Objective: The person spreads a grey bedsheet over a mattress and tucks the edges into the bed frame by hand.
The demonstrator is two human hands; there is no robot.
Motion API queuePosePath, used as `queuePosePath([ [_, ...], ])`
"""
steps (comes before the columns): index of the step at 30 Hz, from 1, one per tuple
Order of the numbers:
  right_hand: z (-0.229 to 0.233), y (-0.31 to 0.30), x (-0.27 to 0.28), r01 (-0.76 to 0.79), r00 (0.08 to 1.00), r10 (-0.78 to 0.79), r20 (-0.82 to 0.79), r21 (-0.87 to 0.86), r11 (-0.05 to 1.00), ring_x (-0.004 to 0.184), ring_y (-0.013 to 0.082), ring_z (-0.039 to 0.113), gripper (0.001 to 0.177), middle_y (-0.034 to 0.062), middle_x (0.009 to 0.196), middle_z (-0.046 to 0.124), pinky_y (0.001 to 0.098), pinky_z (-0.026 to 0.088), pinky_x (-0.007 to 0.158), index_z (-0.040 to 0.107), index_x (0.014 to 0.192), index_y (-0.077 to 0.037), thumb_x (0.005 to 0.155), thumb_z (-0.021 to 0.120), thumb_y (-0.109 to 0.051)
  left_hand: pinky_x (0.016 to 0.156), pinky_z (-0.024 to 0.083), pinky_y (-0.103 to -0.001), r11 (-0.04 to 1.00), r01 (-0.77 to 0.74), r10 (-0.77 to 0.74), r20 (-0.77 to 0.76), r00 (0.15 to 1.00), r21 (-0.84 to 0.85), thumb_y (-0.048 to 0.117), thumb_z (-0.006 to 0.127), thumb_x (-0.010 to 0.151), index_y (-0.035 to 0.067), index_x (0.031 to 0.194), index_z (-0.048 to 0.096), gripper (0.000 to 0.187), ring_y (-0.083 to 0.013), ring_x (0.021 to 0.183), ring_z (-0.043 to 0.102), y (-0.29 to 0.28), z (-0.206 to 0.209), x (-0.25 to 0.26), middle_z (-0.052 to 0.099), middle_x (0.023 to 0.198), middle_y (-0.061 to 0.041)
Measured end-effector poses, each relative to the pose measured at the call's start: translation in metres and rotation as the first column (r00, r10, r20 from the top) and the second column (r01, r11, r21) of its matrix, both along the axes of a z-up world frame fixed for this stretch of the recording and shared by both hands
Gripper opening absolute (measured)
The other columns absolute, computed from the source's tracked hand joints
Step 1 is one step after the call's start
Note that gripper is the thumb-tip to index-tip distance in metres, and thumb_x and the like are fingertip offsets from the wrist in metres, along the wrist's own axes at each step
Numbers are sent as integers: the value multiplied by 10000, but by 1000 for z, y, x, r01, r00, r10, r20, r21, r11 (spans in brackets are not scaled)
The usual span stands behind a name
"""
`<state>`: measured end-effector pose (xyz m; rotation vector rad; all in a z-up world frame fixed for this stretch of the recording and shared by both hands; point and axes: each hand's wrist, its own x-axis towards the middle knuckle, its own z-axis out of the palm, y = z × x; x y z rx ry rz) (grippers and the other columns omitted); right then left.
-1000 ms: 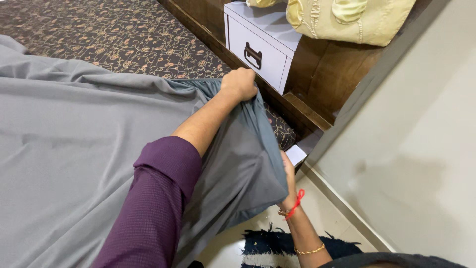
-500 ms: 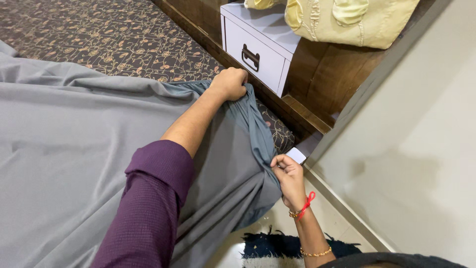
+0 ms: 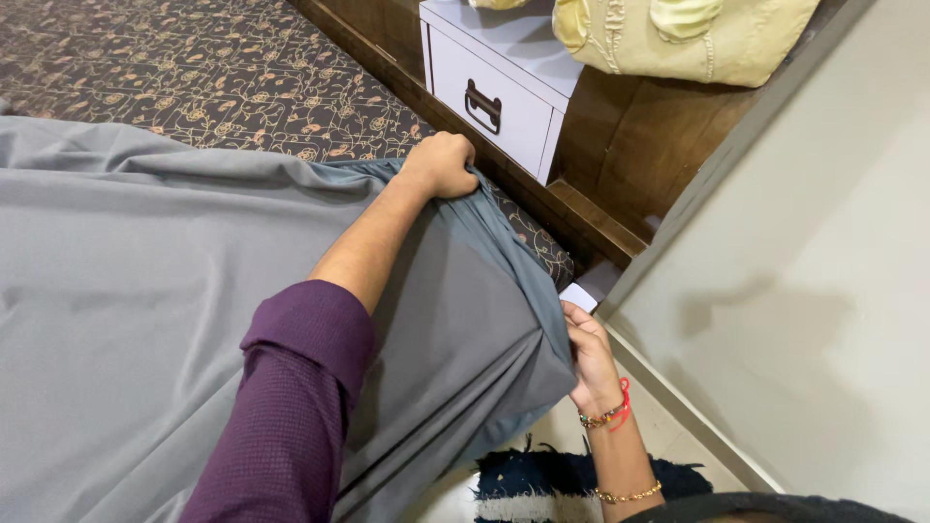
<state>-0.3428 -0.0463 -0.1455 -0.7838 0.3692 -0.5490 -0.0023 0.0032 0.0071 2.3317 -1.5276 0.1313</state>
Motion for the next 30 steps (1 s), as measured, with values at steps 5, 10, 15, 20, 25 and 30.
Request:
queuePosePath([
  [5,-16,-24,-16,195,979,-187,81,-118,974,829,88,566,138,3,989,625,248,439,697,612,1181,11,1056,615,-46,849,567,-494,996,-77,78,25,997,-37,250,727,647,101,908,780,305,-395,929,704,1,24,0,736,950,-197],
  [10,17,-33,-38,-135,917,27,399,244,960,860,156,637,279,54,1039,695,297,518,763,672,1298,67,1071,648,-93,834,571,-505,999,-36,36,108,993,6,269,745,697,56,884,763,284,-412,929,703,-16,5,5,724,962,-221],
  [15,35,5,-1,126,797,-590,131,-991,-50,912,297,590,355,115,977,648,412,508,839,690,1204,-74,861,733,-152,805,560,-538,984,127,-115,102,988,-123,155,678,743,51,949,679,231,-442,896,694,-25,-36,12,723,903,-232],
  [20,33,-1,15,-207,579,-809,98,-942,-263,899,329,592,406,126,974,586,435,493,803,673,1346,-114,940,664,-109,711,543,-569,987,140,-124,179,976,-76,97,578,892,40,1171,529,289,-468,805,688,-15,-49,7,715,840,-237],
  [25,36,0,23,-387,468,-884,9,-897,-214,806,254,620,368,35,985,607,499,391,761,697,1282,-199,918,646,-173,758,552,-544,989,142,-145,188,971,28,187,577,945,78,1165,548,246,-435,888,706,-7,-47,5,735,924,-218],
  [30,43,9,30,-498,367,-930,29,-838,-223,802,265,648,382,35,975,643,510,396,731,691,1268,-209,894,619,-193,924,514,-517,897,28,-59,58,997,442,262,598,933,91,1193,692,325,-365,1095,667,-28,-15,-12,702,1163,-171],
])
